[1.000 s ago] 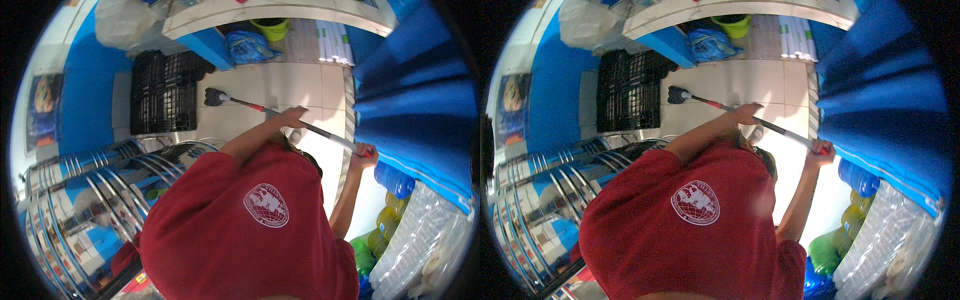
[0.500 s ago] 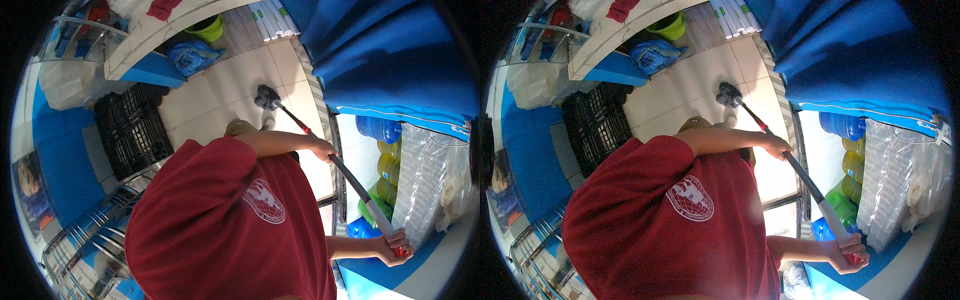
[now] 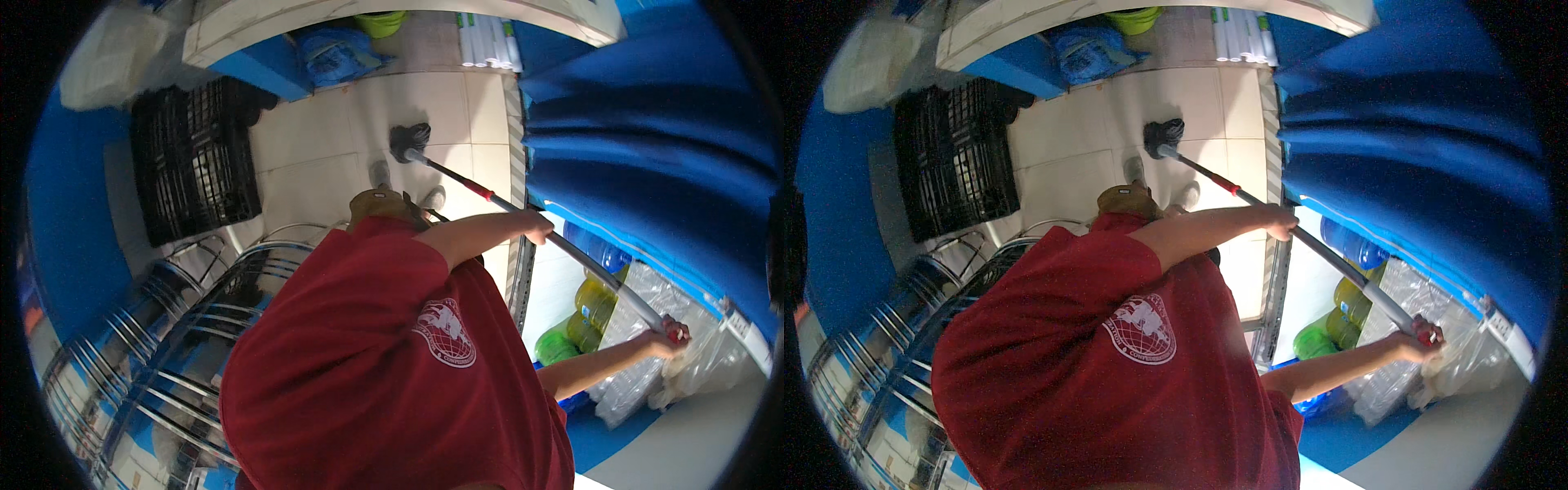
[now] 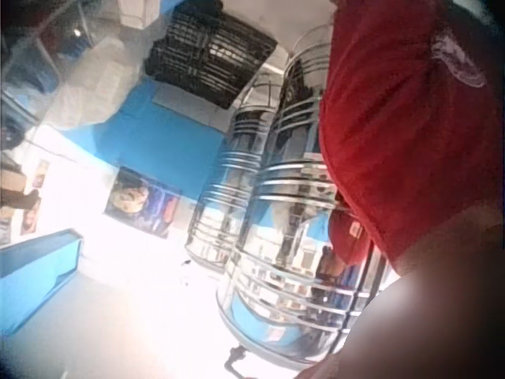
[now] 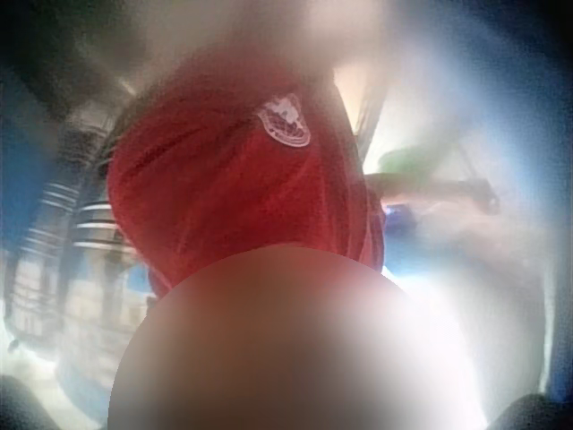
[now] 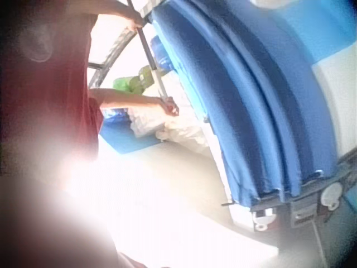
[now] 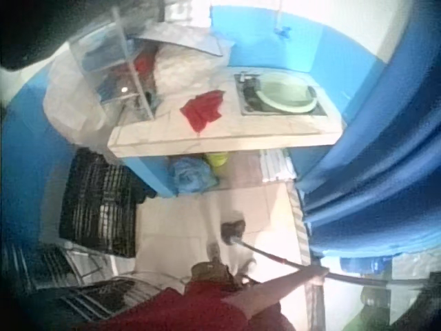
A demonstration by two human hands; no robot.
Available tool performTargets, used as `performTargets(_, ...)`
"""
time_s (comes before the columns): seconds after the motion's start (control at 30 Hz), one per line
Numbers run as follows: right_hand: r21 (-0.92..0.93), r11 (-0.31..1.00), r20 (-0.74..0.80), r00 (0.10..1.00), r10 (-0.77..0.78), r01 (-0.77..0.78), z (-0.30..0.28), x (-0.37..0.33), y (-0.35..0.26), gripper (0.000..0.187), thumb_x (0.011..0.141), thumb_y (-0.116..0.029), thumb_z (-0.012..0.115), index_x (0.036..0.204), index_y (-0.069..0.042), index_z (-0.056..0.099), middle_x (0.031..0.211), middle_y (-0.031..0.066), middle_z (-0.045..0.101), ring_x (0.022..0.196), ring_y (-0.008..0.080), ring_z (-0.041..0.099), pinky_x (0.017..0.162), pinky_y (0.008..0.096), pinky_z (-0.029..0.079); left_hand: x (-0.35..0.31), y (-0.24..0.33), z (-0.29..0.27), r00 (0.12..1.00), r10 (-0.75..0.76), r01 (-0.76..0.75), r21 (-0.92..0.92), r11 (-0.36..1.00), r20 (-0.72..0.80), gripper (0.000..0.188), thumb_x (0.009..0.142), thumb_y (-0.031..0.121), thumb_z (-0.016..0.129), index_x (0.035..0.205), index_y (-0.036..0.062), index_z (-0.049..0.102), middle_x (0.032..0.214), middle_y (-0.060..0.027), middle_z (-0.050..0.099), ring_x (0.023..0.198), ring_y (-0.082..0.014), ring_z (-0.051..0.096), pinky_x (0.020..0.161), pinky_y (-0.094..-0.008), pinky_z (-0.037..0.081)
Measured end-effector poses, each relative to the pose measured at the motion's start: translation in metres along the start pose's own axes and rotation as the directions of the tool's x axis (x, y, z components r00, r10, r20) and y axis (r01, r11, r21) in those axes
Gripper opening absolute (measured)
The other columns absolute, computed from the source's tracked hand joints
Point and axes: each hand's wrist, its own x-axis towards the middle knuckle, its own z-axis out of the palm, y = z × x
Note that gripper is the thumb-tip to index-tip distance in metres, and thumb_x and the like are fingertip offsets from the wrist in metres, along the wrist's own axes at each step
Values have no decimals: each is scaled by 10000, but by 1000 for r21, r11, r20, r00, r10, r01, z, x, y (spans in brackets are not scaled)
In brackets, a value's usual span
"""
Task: The person mops the tiled floor using a mop with a long handle. They move around a room containing large water dispensers, a metal rack, and a counter, systematically cleaning the floor area.
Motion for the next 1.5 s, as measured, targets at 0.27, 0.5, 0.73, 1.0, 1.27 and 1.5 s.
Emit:
performTargets(0.27,273,848,548,798,250,-453,251,-147,70,322,865,-336,455,633,-114,473,561,30,409,514,167,379,516,315,334,-198,-189,-61,674,-341,210,-273,939,-655,231,752,279,620,867,80,602,864,-180,641,874,-369,626,746,-480,480)
performTargets(0.5,42,710,996,-29,-87,-703,367,-365,30,342,881,-373,489,790,-44,516,666,54,462,676,196,470,825,419,417,-407,-296,-48,132,-524,434,-426,794,-842,205,731,196,665,826,42,569,802,-187,608,823,-386,601,709,-473,464)
performTargets(0.73,81,757,849,-353,-393,-648,381,-410,4,250,899,-180,539,782,32,601,771,118,609,647,158,536,770,339,485,-472,-311,-13,-111,-603,473,-576,667,-790,160,733,186,653,804,50,604,844,-192,620,838,-393,604,729,-466,479)
performTargets(1.0,387,757,882,-27,-470,-527,346,-209,-30,214,812,-180,522,731,0,605,565,99,574,510,219,571,534,356,441,-317,-177,-123,373,-526,535,-286,795,-764,199,689,248,654,840,119,659,872,-134,657,861,-354,626,743,-464,500)
performTargets(1.27,686,583,693,147,-706,-436,296,-127,-76,191,913,-213,534,843,-36,550,472,27,535,398,147,551,455,330,498,-125,-100,-180,932,-262,289,78,954,-250,244,682,323,647,833,142,709,847,-118,692,826,-293,666,710,-431,517)
performTargets(1.5,773,616,631,90,-771,-151,278,-67,-48,281,885,-59,480,1153,25,494,478,14,512,383,131,512,445,315,493,-3,-83,-171,851,-156,172,-16,985,-501,368,689,359,665,968,119,658,903,-121,672,882,-314,647,761,-427,508)
